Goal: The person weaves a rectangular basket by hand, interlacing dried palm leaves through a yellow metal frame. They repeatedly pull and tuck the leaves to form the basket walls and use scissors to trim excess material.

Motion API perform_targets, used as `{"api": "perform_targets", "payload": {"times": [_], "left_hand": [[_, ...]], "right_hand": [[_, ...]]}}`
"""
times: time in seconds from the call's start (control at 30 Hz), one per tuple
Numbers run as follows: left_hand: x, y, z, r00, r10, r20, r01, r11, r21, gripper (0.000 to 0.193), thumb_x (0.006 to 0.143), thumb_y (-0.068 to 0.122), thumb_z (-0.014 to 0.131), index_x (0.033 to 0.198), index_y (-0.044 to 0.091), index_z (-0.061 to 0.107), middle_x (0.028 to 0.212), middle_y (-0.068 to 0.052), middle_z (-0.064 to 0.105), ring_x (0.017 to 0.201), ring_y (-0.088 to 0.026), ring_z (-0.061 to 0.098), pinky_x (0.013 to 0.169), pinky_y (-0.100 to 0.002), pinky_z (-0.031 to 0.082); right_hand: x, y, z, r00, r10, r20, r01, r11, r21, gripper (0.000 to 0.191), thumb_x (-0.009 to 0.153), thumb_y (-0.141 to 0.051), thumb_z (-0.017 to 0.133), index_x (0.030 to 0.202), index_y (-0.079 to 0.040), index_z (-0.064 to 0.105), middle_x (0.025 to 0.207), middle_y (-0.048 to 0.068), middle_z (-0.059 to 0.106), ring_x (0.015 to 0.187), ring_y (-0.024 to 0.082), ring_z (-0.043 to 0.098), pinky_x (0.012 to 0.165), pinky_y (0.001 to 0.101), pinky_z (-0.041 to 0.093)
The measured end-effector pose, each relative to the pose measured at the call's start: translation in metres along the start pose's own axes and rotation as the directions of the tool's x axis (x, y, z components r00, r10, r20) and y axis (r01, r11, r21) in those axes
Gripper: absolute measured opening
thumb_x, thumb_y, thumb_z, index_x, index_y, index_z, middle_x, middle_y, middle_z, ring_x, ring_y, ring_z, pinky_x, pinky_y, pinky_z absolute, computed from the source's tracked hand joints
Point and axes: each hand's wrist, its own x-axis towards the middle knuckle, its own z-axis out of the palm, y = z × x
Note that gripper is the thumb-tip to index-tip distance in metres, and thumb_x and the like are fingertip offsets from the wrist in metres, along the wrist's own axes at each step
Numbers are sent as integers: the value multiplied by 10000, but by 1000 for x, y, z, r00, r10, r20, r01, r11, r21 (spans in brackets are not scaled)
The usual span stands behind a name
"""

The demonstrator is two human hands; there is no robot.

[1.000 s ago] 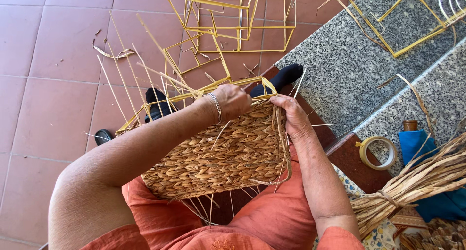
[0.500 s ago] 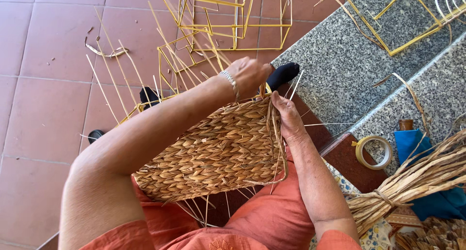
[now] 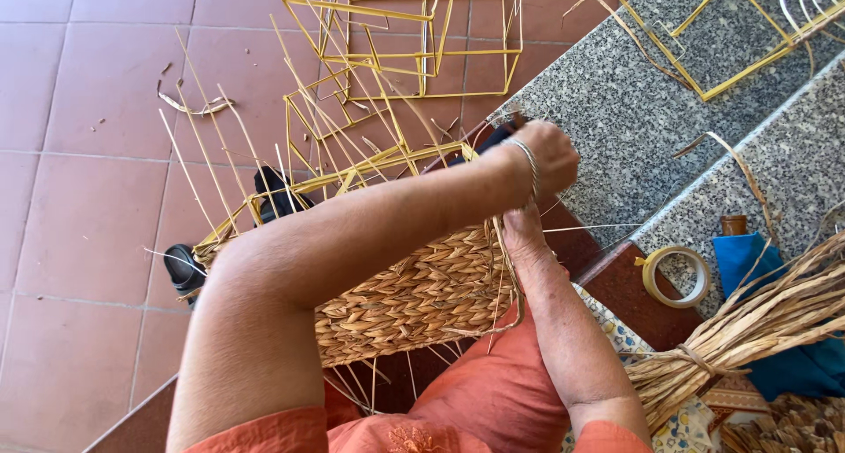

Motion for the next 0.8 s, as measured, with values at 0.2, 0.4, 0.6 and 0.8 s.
{"api": "perform_targets", "payload": {"times": [0.2, 0.4, 0.6, 0.8], "left_hand": [[-81, 43, -8, 992, -94, -86, 116, 945, 306, 184, 946, 177, 670, 858, 23, 722, 840, -96, 664, 781, -255, 620, 654, -408, 539], [-187, 60, 55, 911, -380, -159, 311, 888, -338, 240, 919, 142, 667, 1041, -65, 668, 929, -184, 652, 834, -273, 639, 692, -376, 585], [-187, 75, 118, 655, -599, -461, 204, 727, -655, 412, 828, -34, 616, 1221, 68, 683, 932, -106, 654, 917, -290, 652, 778, -415, 582], [-162, 39, 112, 660, -635, -401, 71, 584, -808, 160, 964, 237, 699, 1032, 95, 730, 933, -147, 670, 810, -300, 675, 716, -431, 581]], "right_hand": [[3, -12, 1, 999, -29, 28, 40, 849, -527, 370, 1048, -286, 616, 1324, -42, 583, 1281, 133, 632, 1144, 197, 615, 997, 381, 519], [-37, -80, -10, 818, -450, 358, 575, 616, -538, 393, 929, -13, 731, 1313, -67, 663, 1333, 47, 624, 1065, 177, 669, 927, 302, 604], [-45, -112, 1, 605, -533, 591, 777, 230, -587, 429, 806, 42, 727, 1211, -102, 721, 1273, 141, 643, 990, 250, 633, 885, 344, 576], [-4, -110, -3, 654, -561, 508, 751, 402, -524, 215, 973, -27, 747, 1168, -119, 743, 1107, 46, 765, 1006, 161, 733, 888, 288, 616]]}}
